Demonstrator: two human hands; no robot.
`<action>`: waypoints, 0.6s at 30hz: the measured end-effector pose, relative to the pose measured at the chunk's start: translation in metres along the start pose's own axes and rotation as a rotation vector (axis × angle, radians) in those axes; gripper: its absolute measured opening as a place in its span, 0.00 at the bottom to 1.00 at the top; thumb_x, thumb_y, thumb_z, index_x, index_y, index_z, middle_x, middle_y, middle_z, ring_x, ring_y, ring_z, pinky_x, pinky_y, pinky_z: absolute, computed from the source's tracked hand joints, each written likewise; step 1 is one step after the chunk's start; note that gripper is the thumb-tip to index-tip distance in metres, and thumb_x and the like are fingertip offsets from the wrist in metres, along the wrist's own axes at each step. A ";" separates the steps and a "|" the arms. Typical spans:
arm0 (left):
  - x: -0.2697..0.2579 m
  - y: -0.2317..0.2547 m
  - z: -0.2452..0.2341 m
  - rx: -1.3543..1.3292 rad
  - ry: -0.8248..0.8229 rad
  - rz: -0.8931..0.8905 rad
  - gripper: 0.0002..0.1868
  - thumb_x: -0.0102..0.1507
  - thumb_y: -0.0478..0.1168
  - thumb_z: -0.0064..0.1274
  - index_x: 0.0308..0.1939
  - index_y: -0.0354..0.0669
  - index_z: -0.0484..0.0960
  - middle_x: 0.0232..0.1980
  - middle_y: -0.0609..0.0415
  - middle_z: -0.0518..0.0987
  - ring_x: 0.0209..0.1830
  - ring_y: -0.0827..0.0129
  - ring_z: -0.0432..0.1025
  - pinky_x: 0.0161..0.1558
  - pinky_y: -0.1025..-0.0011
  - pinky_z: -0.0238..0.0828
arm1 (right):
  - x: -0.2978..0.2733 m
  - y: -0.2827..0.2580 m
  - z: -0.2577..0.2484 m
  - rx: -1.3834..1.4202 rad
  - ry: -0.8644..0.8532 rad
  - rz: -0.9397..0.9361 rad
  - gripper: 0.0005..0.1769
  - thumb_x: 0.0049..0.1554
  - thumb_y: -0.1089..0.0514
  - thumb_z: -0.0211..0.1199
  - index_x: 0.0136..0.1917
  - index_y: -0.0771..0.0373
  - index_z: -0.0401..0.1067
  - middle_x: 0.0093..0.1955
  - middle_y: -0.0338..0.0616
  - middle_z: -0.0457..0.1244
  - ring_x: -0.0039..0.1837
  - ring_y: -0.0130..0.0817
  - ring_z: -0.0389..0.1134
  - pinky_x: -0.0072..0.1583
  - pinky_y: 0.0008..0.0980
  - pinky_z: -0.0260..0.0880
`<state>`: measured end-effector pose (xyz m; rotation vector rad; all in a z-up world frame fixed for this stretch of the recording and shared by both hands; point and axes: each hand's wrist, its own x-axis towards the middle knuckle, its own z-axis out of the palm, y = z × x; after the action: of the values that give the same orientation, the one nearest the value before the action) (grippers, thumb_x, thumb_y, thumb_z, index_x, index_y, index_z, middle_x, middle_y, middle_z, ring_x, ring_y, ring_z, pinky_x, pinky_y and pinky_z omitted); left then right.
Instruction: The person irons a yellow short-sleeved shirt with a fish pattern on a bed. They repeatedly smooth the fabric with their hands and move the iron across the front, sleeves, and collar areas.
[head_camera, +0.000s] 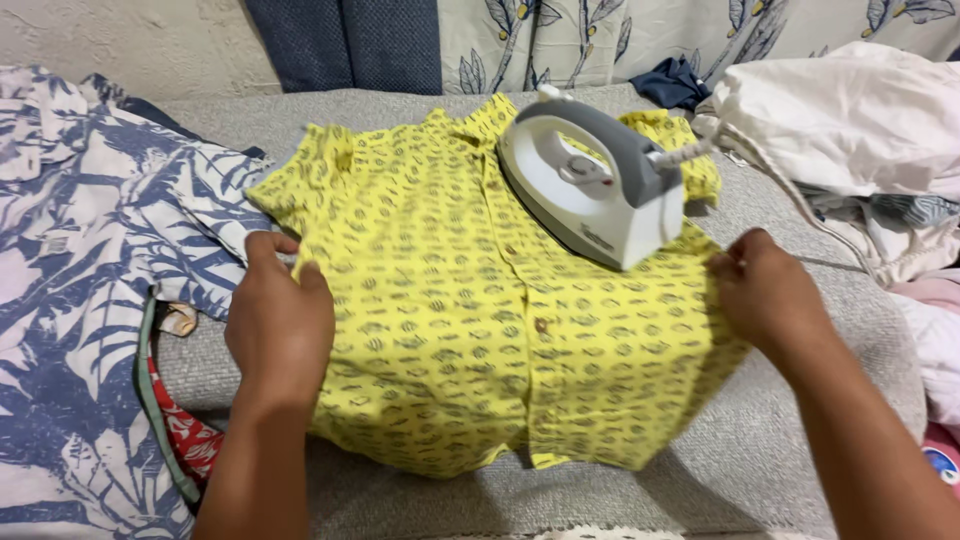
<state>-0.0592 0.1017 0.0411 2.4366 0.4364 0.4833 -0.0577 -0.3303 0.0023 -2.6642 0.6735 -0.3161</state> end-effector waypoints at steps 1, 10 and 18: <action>-0.002 0.000 -0.003 0.027 0.011 0.024 0.17 0.68 0.42 0.49 0.59 0.45 0.68 0.38 0.39 0.82 0.38 0.43 0.78 0.42 0.48 0.70 | 0.000 0.005 -0.002 -0.015 0.011 -0.018 0.22 0.65 0.47 0.57 0.63 0.66 0.70 0.54 0.65 0.69 0.57 0.60 0.72 0.59 0.53 0.70; -0.015 -0.004 0.000 0.364 0.038 0.126 0.19 0.61 0.35 0.52 0.57 0.43 0.72 0.41 0.39 0.83 0.44 0.45 0.77 0.47 0.52 0.69 | -0.009 0.033 -0.017 -0.303 -0.150 -0.050 0.20 0.66 0.45 0.54 0.61 0.60 0.73 0.54 0.55 0.72 0.56 0.53 0.74 0.60 0.49 0.72; 0.015 0.044 0.069 -0.126 0.066 0.735 0.19 0.55 0.24 0.49 0.49 0.31 0.84 0.50 0.36 0.82 0.57 0.46 0.73 0.63 0.56 0.67 | -0.015 -0.067 -0.119 -0.039 -0.018 -0.152 0.25 0.71 0.44 0.53 0.55 0.65 0.81 0.44 0.57 0.70 0.42 0.45 0.73 0.50 0.42 0.73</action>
<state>-0.0080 0.0403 0.0204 2.4016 -0.4800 0.8603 -0.0786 -0.3040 0.1350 -2.7584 0.4773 -0.3217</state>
